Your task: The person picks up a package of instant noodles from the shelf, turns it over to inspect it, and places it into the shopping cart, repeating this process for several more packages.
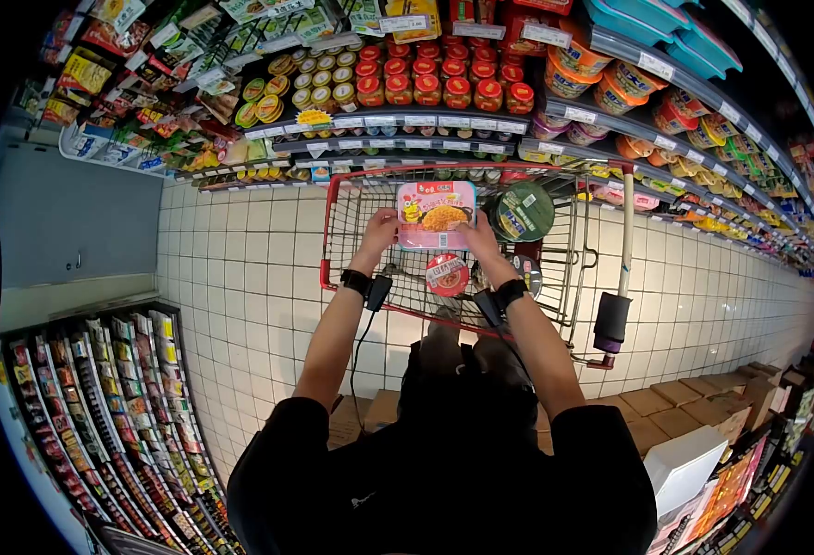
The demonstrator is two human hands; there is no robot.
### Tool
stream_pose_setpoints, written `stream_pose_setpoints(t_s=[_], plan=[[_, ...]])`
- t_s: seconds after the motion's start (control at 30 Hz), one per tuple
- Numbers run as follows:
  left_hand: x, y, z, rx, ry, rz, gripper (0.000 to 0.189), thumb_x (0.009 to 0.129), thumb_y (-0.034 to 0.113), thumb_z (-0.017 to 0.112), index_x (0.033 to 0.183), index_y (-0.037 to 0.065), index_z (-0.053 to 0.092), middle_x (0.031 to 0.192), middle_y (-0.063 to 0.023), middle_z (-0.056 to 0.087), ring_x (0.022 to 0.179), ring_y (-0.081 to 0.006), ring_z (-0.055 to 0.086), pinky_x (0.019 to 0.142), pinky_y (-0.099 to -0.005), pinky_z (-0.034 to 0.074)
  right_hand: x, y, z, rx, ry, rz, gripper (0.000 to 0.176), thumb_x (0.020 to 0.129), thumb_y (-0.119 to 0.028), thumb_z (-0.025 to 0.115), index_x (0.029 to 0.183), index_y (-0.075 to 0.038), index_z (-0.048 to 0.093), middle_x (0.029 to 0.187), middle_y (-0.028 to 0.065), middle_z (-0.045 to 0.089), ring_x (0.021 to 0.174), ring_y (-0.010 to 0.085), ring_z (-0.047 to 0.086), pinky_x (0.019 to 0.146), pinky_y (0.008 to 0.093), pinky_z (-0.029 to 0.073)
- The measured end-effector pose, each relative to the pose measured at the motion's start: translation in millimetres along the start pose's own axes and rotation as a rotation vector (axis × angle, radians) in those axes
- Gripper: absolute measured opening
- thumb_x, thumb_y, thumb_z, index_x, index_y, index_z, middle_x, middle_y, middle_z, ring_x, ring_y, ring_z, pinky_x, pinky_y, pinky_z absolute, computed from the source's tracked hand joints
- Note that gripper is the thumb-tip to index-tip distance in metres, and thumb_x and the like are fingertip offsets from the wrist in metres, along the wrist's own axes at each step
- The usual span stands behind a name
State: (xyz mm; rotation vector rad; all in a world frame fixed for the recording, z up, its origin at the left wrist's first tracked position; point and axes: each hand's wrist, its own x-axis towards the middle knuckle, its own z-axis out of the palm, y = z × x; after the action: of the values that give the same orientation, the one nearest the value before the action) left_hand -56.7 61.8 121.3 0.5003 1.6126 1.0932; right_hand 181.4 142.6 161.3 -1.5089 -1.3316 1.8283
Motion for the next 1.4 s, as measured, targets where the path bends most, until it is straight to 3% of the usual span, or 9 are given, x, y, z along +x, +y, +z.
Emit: stream_pose_setpoints(t_s=[0.17,0.23,0.43,0.57,0.63,0.77,0.97,1.03,1.4], plan=[[75.2,-46.3,-5.8,0.099,0.052,-0.075,0.032,0.088,0.019,0.067,0.110,-0.002,0.057,0.095,-0.0100,0.065,0.085,-0.0193,0.062,0.074,-0.0309,0.050,66.8,43.6,25.3,-0.102,0.056,0.251,0.070,0.086,-0.018,0.063,0.146,0.001,0.033,0.139,0.0156,0.051,0.125,0.0239,0.050,0.105,0.0353,0.037],[106.6,-77.9,-6.1,0.144,0.029,-0.116,0.036,0.087,0.023,0.064,0.117,0.004,0.056,0.097,-0.0064,0.063,0.080,-0.0147,0.059,0.061,-0.0293,0.047,90.9,72.1,32.7,0.080,0.036,0.250,0.072,0.085,-0.017,0.062,0.147,0.002,0.031,0.137,0.0165,0.053,0.123,0.0244,0.051,0.105,0.0348,0.037],[158.4,-130.3,-10.3,0.256,-0.022,-0.259,0.048,0.088,0.032,0.068,0.117,-0.005,0.057,0.099,-0.0141,0.069,0.087,-0.0190,0.064,0.075,-0.0312,0.050,158.8,153.7,42.1,0.021,0.140,0.442,0.070,0.084,-0.013,0.061,0.145,0.004,0.033,0.123,0.0189,0.061,0.095,0.0260,0.067,0.075,0.0332,0.054],[175.1,-159.5,-7.4,0.198,-0.024,-0.324,0.051,0.088,0.032,0.066,0.120,-0.005,0.056,0.097,-0.0143,0.069,0.087,-0.0198,0.064,0.075,-0.0315,0.050,182.8,186.5,44.9,0.022,0.138,0.431,0.070,0.084,-0.012,0.062,0.145,0.005,0.033,0.121,0.0211,0.061,0.101,0.0273,0.065,0.081,0.0363,0.053],[185.7,-175.7,-6.0,0.197,-0.053,-0.340,0.051,0.086,0.029,0.067,0.126,0.003,0.050,0.089,-0.0064,0.062,0.067,-0.0119,0.052,0.052,-0.0275,0.041,180.8,171.9,46.5,-0.061,0.134,0.467,0.062,0.085,-0.015,0.060,0.141,0.001,0.038,0.112,0.0153,0.066,0.095,0.0240,0.065,0.079,0.0363,0.052],[192.9,-192.8,2.2,0.119,-0.067,-0.273,0.053,0.085,0.031,0.067,0.125,0.002,0.049,0.093,-0.0077,0.063,0.068,-0.0116,0.052,0.052,-0.0273,0.040,208.5,223.0,44.7,0.089,0.112,0.410,0.063,0.085,-0.014,0.063,0.141,0.002,0.038,0.115,0.0164,0.065,0.104,0.0254,0.064,0.086,0.0346,0.052],[206.2,-208.9,9.5,0.059,-0.063,-0.354,0.054,0.083,0.023,0.065,0.129,0.000,0.047,0.104,-0.0083,0.063,0.085,-0.0149,0.057,0.063,-0.0274,0.044,214.6,224.0,50.7,0.038,0.171,0.463,0.059,0.083,-0.015,0.063,0.135,0.005,0.044,0.123,0.0207,0.062,0.111,0.0311,0.062,0.091,0.0374,0.049],[220.1,-226.8,8.0,-0.004,-0.058,-0.291,0.051,0.089,0.025,0.069,0.124,-0.005,0.047,0.114,-0.0151,0.061,0.100,-0.0195,0.061,0.085,-0.0313,0.050,227.7,242.9,50.5,-0.015,0.199,0.428,0.059,0.082,-0.018,0.064,0.133,0.005,0.045,0.121,0.0214,0.063,0.110,0.0327,0.063,0.090,0.0384,0.050],[231.2,-237.7,18.8,0.067,-0.052,-0.354,0.062,0.086,0.025,0.066,0.133,-0.008,0.043,0.120,-0.0158,0.060,0.111,-0.0225,0.057,0.093,-0.0325,0.044,253.6,298.3,49.3,-0.015,0.190,0.387,0.057,0.083,-0.015,0.065,0.133,0.004,0.044,0.118,0.0184,0.063,0.104,0.0270,0.063,0.089,0.0363,0.050]])
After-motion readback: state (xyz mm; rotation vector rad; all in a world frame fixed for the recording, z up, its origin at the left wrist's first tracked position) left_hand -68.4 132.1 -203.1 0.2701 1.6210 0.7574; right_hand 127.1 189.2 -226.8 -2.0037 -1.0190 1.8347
